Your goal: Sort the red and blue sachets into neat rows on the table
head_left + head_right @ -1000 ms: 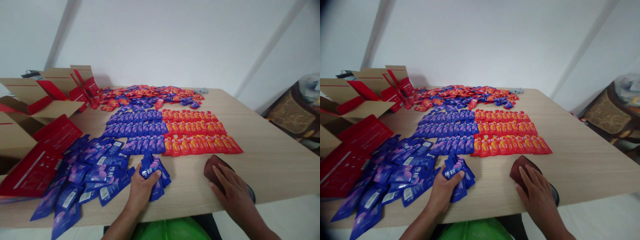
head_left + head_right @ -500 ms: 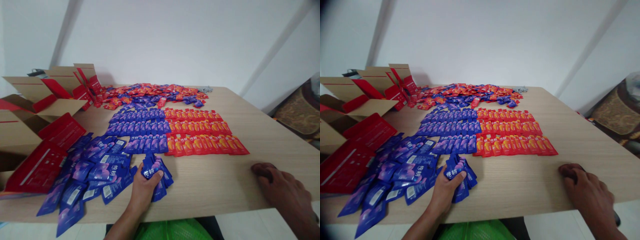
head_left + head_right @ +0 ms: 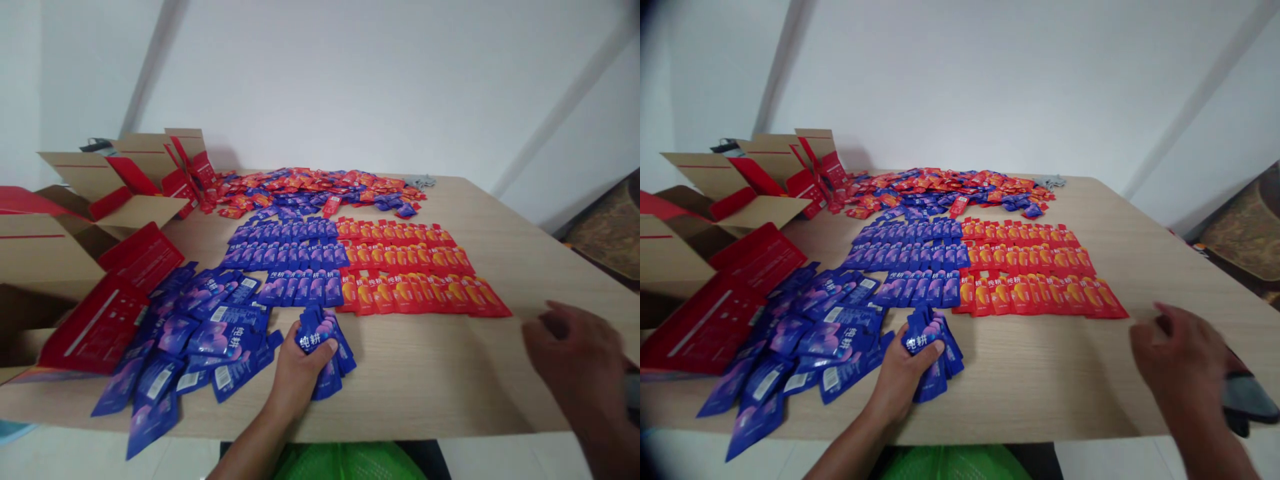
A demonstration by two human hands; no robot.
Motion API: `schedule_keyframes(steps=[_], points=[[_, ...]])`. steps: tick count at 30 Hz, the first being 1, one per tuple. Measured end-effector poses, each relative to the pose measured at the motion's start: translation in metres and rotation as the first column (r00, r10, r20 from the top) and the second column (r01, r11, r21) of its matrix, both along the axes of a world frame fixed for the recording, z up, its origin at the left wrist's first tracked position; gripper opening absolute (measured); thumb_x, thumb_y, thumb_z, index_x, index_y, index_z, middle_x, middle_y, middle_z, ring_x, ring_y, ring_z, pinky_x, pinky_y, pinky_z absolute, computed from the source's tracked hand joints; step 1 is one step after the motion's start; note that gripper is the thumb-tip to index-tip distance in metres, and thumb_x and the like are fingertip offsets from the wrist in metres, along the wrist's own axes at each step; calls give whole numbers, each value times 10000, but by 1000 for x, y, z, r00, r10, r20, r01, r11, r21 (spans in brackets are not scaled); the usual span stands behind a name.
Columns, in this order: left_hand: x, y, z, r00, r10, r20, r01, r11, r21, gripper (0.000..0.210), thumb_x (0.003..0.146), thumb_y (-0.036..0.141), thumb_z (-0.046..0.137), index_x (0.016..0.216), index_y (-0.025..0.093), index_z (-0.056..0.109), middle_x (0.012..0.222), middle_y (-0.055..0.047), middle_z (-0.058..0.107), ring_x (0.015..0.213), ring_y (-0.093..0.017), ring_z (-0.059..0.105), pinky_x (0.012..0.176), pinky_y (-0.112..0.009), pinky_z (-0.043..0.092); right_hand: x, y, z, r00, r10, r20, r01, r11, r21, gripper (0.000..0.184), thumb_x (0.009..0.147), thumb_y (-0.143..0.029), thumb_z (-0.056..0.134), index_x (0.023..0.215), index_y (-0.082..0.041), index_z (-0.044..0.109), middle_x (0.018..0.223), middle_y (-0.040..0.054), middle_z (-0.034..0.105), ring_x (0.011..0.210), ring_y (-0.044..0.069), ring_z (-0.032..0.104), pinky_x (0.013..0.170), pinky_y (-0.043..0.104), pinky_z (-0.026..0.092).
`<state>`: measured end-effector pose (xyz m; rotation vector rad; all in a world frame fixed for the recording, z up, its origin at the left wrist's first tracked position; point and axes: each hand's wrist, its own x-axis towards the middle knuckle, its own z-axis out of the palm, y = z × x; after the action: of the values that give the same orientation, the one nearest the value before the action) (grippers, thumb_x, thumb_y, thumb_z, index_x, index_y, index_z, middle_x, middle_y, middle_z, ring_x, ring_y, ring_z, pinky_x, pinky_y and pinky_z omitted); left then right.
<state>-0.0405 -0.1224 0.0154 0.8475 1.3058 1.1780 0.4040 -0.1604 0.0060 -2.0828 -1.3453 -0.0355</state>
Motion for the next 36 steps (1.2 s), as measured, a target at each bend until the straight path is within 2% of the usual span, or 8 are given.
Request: schedule_keyframes(steps=[2,5,8,10,14,21,27,36], points=[[2,2,-1,1000,-26,15,26,1000,-14,596,662,372,953,1173,169,723,948,-41,780,766,-190,723,704,-287,604,-85,2,-2,974,150,-171,-146,989,39,468,954,-501,604,1324,-218,650,1240,224,702,1074,383,698,844,529,569],[6,4,-4,985,-120,125,123,992,-17,617,698,356,948,1238,180,706,1042,-60,779,851,-201,733,802,-322,619,-197,4,-5,652,484,-583,-587,809,15,602,933,-518,691,1458,-246,577,1297,133,712,1056,293,721,946,484,593],[8,4,-6,940,-230,253,236,972,3,613,727,355,939,1267,182,703,1071,-78,771,898,-215,734,859,-356,617,-254,7,-4,336,522,-784,-694,700,168,499,1027,-517,592,1449,-250,608,1265,108,731,1145,292,697,1022,487,568],[7,3,-6,928,-251,277,259,966,10,590,728,358,940,1246,181,721,1075,-87,768,925,-228,734,861,-357,614,-263,11,-3,256,514,-818,-723,664,191,405,1061,-528,535,1293,-236,693,1135,75,746,1055,270,695,983,456,571],[9,3,-7,932,-239,274,241,970,26,613,721,344,948,1269,189,721,1118,-93,766,971,-236,731,892,-366,609,-255,19,-13,247,459,-853,-723,674,154,361,1026,-546,607,999,-194,684,873,18,684,779,194,626,719,323,533],[22,-2,-9,950,-169,262,169,985,21,606,719,332,954,1256,183,718,1134,-82,767,964,-223,729,890,-340,597,-241,21,-21,262,409,-874,-641,751,158,425,883,-566,797,815,-221,559,700,-37,603,647,161,574,602,276,459],[37,-5,-7,953,-188,236,189,982,20,549,753,382,930,1225,180,737,1127,-92,782,997,-245,731,921,-361,588,-239,14,-4,215,455,-864,-667,715,211,583,892,-559,796,1340,-229,624,1298,104,732,1190,323,701,1042,500,565],[77,-10,3,941,-270,202,264,963,57,496,889,503,798,1239,167,693,1161,-109,770,1063,-270,708,973,-384,560,-230,1,-10,328,374,-868,-559,817,140,764,786,-417,892,1437,-218,545,1361,112,718,1197,323,717,1060,498,575]])
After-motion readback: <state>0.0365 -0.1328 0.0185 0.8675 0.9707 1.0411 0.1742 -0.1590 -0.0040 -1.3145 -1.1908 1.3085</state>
